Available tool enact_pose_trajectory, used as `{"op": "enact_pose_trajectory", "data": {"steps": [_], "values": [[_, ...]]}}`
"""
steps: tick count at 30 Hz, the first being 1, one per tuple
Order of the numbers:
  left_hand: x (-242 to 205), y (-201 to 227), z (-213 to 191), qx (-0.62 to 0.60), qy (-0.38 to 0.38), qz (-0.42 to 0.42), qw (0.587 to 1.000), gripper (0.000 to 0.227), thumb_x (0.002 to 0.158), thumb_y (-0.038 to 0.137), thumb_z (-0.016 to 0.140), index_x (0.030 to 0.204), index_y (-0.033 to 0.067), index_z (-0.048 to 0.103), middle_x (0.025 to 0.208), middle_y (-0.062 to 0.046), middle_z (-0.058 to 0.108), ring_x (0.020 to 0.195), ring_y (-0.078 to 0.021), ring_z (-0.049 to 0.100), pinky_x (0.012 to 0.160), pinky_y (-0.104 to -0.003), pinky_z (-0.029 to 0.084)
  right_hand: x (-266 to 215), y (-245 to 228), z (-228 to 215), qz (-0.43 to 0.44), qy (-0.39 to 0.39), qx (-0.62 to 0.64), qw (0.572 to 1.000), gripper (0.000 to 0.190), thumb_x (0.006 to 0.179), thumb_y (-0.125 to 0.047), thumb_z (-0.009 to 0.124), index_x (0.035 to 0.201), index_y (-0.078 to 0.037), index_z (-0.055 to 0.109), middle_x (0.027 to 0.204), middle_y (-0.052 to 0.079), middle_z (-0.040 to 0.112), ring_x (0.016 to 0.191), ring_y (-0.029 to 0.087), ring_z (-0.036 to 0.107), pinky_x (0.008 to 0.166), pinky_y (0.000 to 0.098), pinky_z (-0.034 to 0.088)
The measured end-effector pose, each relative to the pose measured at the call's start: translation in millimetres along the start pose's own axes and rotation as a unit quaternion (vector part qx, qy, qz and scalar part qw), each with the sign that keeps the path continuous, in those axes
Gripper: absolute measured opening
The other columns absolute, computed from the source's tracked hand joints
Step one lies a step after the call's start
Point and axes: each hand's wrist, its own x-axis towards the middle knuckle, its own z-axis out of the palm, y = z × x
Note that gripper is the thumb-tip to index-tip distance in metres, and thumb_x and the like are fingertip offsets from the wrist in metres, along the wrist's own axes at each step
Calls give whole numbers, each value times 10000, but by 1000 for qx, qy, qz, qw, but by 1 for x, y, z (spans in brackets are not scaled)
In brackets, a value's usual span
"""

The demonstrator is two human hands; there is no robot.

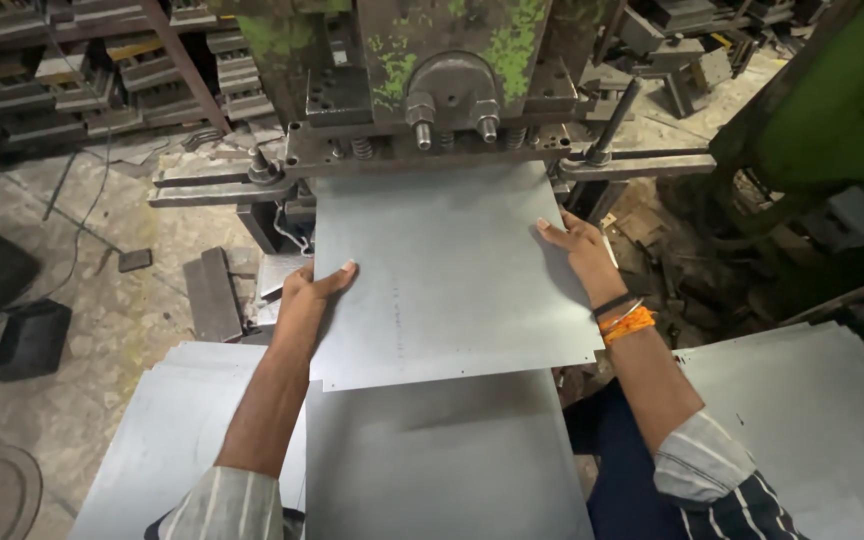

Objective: Picking up metal sheets, placing them into a stamping press, and stacking the processed sheets.

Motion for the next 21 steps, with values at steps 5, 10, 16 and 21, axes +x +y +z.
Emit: {"op": "enact_pose_trajectory", "data": {"steps": [5, 10, 16, 21], "values": [[-4, 5, 2, -1, 0, 7, 1000, 337, 737, 186, 872, 982, 28, 704, 671, -125, 671, 535, -229, 700, 488, -321, 568, 16, 18, -12, -13, -6, 26, 1000, 325, 807, -150, 854, 1083, -38, 723, 745, 102, 720, 668, 138, 735, 642, 297, 604], [-9, 9, 4, -6, 4, 10, 1000, 314, 758, 193, 859, 970, 25, 700, 662, -124, 667, 531, -224, 697, 485, -319, 564, 30, 30, -21, -25, -11, 25, 999, 295, 817, -139, 847, 1058, -24, 721, 755, 104, 726, 674, 136, 730, 645, 302, 604], [13, -8, -2, -19, 2, 20, 1000, 314, 753, 200, 874, 964, 33, 714, 674, -139, 675, 543, -236, 699, 493, -338, 562, 12, 11, -3, -33, -10, 4, 999, 272, 837, -146, 828, 1054, -24, 720, 760, 109, 717, 678, 156, 733, 668, 317, 598], [12, -12, 1, -23, -4, 47, 999, 386, 762, 198, 873, 1072, 49, 700, 773, -133, 681, 640, -230, 704, 583, -329, 570, -27, -18, 15, -64, 8, -56, 996, 308, 845, -166, 821, 1109, -37, 728, 866, 107, 710, 781, 132, 686, 797, 358, 571]]}}
